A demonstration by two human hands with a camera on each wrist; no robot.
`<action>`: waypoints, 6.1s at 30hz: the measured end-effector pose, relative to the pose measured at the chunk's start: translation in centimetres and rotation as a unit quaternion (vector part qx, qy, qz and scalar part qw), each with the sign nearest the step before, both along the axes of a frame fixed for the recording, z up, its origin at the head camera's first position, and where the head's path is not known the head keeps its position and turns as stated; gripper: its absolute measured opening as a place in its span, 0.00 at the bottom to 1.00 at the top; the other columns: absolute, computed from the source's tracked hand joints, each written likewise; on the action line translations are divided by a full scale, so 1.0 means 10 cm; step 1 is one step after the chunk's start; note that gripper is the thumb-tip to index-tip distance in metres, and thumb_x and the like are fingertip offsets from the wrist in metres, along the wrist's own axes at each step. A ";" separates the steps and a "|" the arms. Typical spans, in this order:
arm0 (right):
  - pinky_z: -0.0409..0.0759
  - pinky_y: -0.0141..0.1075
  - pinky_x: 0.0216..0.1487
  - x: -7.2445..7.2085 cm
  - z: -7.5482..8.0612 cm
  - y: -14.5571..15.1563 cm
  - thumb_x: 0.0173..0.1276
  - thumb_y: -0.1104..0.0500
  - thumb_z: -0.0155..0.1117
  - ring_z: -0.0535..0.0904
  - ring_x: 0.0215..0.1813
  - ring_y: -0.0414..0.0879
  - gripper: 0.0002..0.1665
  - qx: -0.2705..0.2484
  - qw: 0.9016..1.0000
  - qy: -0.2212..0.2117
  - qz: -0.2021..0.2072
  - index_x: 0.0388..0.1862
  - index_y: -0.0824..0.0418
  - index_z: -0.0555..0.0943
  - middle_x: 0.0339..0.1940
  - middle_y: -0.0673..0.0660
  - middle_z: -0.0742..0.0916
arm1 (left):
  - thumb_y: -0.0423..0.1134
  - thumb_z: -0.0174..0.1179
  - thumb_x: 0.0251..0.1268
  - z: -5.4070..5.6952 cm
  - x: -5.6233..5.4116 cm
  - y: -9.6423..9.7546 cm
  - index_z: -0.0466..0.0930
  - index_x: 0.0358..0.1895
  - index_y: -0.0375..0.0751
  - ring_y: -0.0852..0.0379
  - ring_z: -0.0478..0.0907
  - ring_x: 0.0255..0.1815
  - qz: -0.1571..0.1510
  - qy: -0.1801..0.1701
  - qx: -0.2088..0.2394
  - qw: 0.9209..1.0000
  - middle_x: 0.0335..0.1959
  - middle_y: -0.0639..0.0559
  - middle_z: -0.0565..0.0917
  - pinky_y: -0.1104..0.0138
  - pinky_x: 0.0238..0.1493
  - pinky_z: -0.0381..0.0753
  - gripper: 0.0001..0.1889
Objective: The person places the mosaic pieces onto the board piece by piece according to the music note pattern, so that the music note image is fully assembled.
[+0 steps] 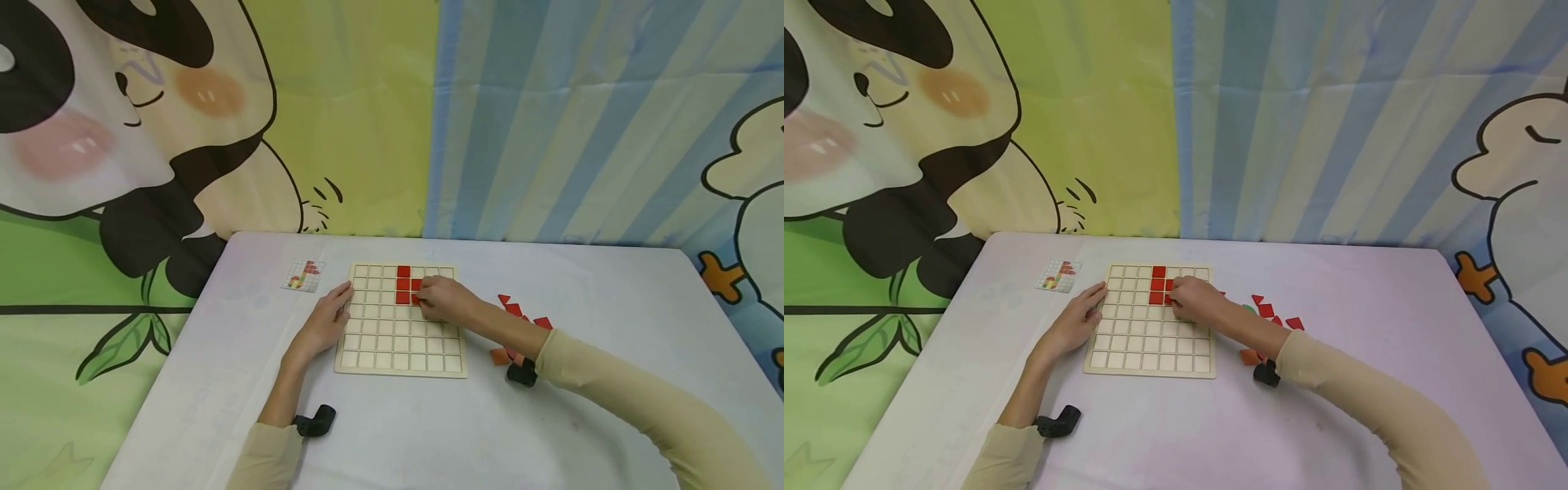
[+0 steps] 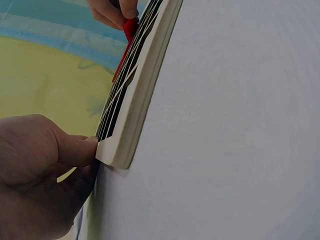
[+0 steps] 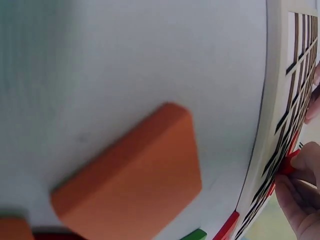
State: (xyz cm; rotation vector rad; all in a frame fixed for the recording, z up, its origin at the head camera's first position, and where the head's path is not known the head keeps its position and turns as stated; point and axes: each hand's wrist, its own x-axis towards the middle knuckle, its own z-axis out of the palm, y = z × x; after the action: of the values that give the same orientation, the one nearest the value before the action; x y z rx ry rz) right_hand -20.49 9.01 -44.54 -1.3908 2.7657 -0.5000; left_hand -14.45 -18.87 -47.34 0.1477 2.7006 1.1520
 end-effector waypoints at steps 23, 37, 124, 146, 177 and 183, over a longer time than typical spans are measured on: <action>0.87 0.42 0.50 0.24 0.27 0.28 0.70 0.62 0.70 0.80 0.58 0.56 0.18 0.048 0.998 0.012 -0.036 0.56 0.68 0.86 0.54 0.61 0.85 | 0.28 0.49 0.78 0.04 0.01 0.03 0.60 0.79 0.30 0.36 0.52 0.83 -0.003 0.000 0.008 1.000 0.84 0.41 0.56 0.43 0.81 0.57 0.29; 0.89 0.42 0.44 0.59 0.34 1.23 0.65 0.64 0.74 0.82 0.53 0.56 0.16 0.039 0.995 -0.024 -0.093 0.51 0.66 0.87 0.50 0.59 0.87 | 0.29 0.48 0.79 0.03 0.00 0.00 0.59 0.80 0.31 0.37 0.50 0.84 -0.003 -0.004 -0.004 1.000 0.85 0.42 0.55 0.43 0.82 0.54 0.29; 0.84 0.35 0.41 -0.12 0.04 0.30 0.64 0.67 0.74 0.81 0.37 0.47 0.00 0.012 0.999 0.005 0.040 0.33 0.64 0.90 0.34 0.56 0.85 | 0.28 0.49 0.79 0.02 0.02 0.01 0.60 0.79 0.30 0.36 0.53 0.83 -0.006 0.001 0.000 1.000 0.84 0.41 0.56 0.43 0.80 0.58 0.29; 0.79 0.35 0.39 0.02 0.21 0.44 0.68 0.65 0.72 0.75 0.40 0.49 0.14 0.031 0.999 -0.010 0.013 0.51 0.67 0.89 0.41 0.60 0.83 | 0.28 0.49 0.78 0.04 0.00 0.03 0.59 0.79 0.30 0.35 0.53 0.83 -0.007 0.002 0.002 1.000 0.84 0.41 0.56 0.44 0.80 0.58 0.29; 0.89 0.44 0.46 0.52 0.28 1.64 0.63 0.68 0.74 0.86 0.49 0.56 0.17 -0.003 0.990 -0.061 -0.128 0.52 0.66 0.88 0.48 0.61 0.88 | 0.28 0.49 0.78 0.01 0.02 0.00 0.59 0.79 0.29 0.34 0.54 0.82 -0.016 0.011 -0.001 1.000 0.84 0.39 0.56 0.42 0.79 0.59 0.29; 0.87 0.51 0.54 0.25 0.22 1.46 0.66 0.67 0.72 0.85 0.53 0.61 0.13 0.052 0.989 -0.070 -0.119 0.49 0.67 0.90 0.52 0.65 0.88 | 0.27 0.49 0.78 0.00 0.01 0.01 0.59 0.79 0.29 0.34 0.53 0.83 -0.014 0.011 0.001 1.000 0.84 0.39 0.56 0.42 0.80 0.58 0.29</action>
State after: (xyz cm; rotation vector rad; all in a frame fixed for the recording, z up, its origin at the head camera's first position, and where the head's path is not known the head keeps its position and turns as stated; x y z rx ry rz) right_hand -17.98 23.60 -42.30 -0.9709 2.8098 -0.4305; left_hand -14.33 -18.73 -47.31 0.2004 2.7078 1.1529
